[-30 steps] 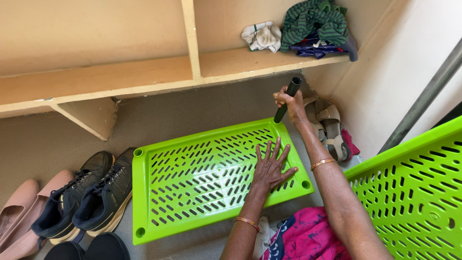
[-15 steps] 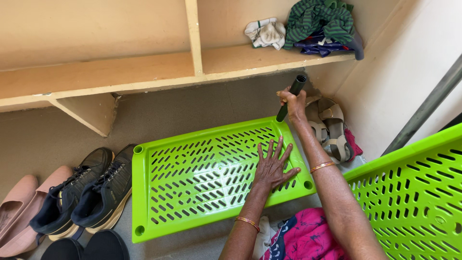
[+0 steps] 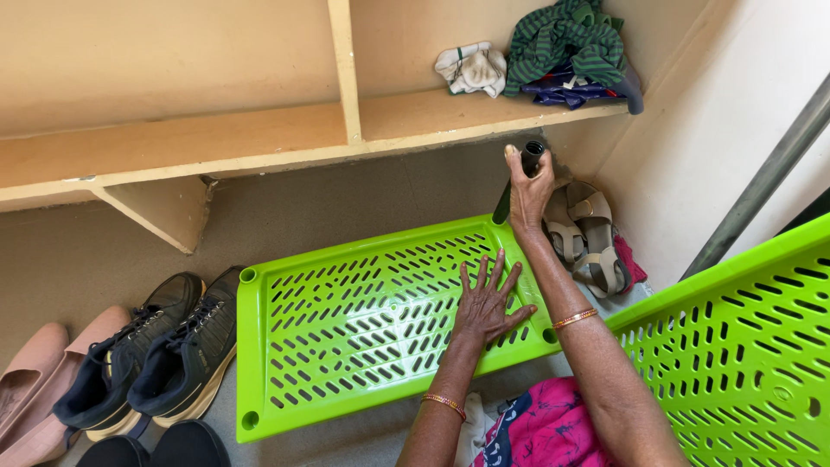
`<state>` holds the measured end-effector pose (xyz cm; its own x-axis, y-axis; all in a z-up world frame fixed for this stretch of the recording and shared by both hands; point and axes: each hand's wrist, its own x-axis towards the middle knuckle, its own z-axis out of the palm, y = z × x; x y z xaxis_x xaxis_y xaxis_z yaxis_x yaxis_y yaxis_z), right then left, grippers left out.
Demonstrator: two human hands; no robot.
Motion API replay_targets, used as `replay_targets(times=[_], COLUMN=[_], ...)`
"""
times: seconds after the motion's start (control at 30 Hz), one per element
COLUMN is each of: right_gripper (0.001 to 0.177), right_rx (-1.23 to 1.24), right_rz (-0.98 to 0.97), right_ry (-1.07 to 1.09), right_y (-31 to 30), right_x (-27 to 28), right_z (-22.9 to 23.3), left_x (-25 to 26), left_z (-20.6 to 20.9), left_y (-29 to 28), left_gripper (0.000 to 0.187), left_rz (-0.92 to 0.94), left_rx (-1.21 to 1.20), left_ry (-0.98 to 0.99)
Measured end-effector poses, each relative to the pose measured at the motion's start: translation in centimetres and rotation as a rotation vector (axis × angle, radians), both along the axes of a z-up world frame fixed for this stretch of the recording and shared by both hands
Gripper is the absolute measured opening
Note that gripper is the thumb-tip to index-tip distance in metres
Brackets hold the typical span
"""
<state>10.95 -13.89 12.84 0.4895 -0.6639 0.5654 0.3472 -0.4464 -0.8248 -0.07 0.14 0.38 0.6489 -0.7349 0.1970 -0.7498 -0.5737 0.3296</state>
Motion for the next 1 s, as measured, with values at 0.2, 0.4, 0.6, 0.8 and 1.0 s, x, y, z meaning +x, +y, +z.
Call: replay_targets(times=[0.2, 0.4, 0.6, 0.8, 1.0], right_gripper=[0.028, 0.024, 0.027, 0.024, 0.022], right_rx=[0.189, 0.148, 0.134, 0.014, 0.192], right_rz=[0.072, 0.337, 0.570, 0.310, 0.460], right_ry=[0.064, 0.096, 0.227, 0.326, 0.243], right_y=[-0.9, -2.1, -2.9, -1.7, -1.7], right_x=[2.3, 1.2, -0.4, -1.6, -2.3], right_z=[1.2, 2.0, 3.9, 1.5, -1.7], left_x=[-0.1, 0.0, -0.1, -1.1, -0.5], left_z=[-0.2, -0.5, -0.3, 0.6, 1.4], left_y=[0.0, 0.1, 0.1, 0.6, -0.2], left_gripper=[0.099, 0.100, 0.100, 0.099, 0.087], left_rz=[-0.002, 0.000, 0.012, 0.019, 0.020], left_rx=[0.011, 0.002, -0.010, 0.020, 0.072], left_ry=[0.004, -0.029, -0.041, -0.024, 0.132])
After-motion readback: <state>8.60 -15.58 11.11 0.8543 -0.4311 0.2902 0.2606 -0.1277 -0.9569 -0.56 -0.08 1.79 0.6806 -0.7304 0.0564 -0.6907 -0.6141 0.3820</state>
